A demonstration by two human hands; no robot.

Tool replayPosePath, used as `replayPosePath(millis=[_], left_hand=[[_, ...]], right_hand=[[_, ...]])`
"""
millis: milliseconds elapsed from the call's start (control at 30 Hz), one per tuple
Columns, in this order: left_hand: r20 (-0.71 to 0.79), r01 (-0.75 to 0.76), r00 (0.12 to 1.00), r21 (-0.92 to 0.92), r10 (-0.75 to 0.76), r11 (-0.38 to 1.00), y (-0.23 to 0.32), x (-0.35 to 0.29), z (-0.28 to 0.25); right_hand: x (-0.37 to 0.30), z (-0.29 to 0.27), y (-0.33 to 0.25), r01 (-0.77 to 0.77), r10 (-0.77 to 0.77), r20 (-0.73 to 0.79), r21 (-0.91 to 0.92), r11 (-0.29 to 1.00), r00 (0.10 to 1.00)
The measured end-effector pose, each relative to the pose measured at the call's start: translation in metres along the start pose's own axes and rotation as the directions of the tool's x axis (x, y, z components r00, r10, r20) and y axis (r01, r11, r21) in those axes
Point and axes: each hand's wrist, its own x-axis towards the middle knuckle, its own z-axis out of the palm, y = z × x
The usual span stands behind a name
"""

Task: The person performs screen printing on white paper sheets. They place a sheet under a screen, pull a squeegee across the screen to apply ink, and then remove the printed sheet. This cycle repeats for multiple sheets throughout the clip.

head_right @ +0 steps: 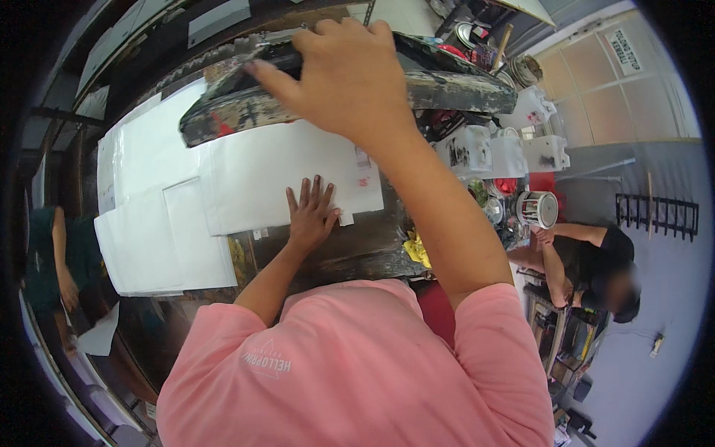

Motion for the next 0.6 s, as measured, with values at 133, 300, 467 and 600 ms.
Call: replayPosePath(millis=[133, 300, 467, 600], left_hand=[[-0.129, 0.034, 0.985, -0.489, -0.110, 0.872, 0.003, 0.005, -0.055], [0.046, -0.235, 0.887, -0.812, -0.459, -0.535, 0.035, -0.024, -0.186], [0.520, 0.146, 0.769, -0.710, -0.373, -0.689, -0.008, -0.062, -0.105], [0.685, 0.258, 0.630, -0.630, -0.367, -0.732, -0.029, -0.065, -0.061]], right_hand=[[-0.010, 0.001, -0.002, 0.003, -0.003, -0.010, -0.032, 0.999, 1.000], [-0.089, 0.017, -0.010, -0.012, 0.011, 0.356, 0.003, 1.000, 0.934], [-0.206, 0.071, -0.003, -0.081, 0.005, 0.564, 0.108, 0.991, 0.826], [-0.270, 0.107, -0.014, -0.108, 0.025, 0.590, 0.106, 0.989, 0.807]])
